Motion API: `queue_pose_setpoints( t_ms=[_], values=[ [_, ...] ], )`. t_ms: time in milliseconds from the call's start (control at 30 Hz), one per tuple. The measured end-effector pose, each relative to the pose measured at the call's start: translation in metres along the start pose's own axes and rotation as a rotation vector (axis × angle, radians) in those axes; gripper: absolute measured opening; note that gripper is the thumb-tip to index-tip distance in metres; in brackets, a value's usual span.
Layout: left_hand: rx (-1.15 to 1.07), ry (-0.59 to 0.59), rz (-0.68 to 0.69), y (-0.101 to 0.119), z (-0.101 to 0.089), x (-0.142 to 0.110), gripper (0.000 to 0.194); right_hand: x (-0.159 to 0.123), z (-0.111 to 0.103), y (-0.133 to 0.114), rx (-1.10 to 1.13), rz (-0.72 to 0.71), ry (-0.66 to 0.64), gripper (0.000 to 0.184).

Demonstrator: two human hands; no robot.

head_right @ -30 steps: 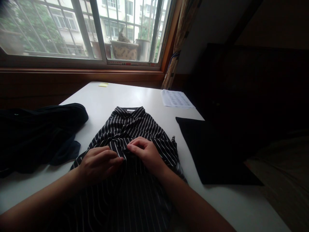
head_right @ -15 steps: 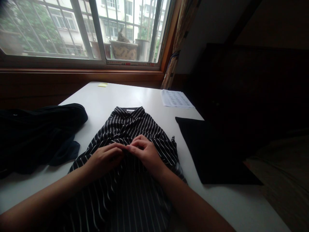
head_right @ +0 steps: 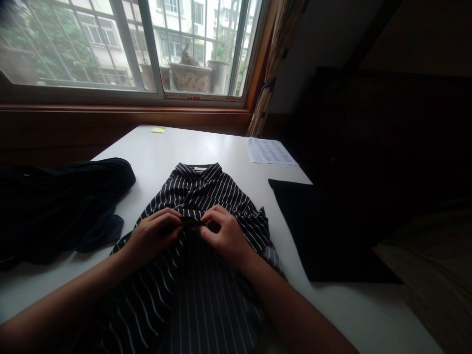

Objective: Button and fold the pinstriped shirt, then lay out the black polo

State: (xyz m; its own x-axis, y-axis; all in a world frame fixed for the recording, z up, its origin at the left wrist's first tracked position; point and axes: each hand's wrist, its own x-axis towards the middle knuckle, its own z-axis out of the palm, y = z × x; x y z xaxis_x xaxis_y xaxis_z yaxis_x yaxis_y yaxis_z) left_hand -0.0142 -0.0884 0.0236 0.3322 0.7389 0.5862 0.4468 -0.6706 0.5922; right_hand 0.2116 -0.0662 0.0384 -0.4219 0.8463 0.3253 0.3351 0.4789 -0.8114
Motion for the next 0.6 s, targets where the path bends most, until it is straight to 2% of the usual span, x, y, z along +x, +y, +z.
queue_pose_setpoints(
  t_ms=[167,333,467,600],
  values=[
    [-0.009,-0.009,-0.034,-0.004,0.0,0.0,0.006,0.0,-0.002,-0.001,-0.079,0.004,-0.003,0.01],
    [-0.034,-0.063,-0.028,-0.005,-0.001,0.0,0.006,-0.001,0.001,0.001,-0.115,0.075,0.005,0.016],
    [-0.045,-0.084,-0.014,-0.006,0.001,-0.001,0.007,-0.004,0.005,0.006,-0.079,0.048,0.005,0.031],
    [-0.06,-0.088,0.017,-0.007,0.003,-0.002,0.007,-0.007,0.008,0.011,-0.094,0.034,-0.046,0.031]
  ],
)
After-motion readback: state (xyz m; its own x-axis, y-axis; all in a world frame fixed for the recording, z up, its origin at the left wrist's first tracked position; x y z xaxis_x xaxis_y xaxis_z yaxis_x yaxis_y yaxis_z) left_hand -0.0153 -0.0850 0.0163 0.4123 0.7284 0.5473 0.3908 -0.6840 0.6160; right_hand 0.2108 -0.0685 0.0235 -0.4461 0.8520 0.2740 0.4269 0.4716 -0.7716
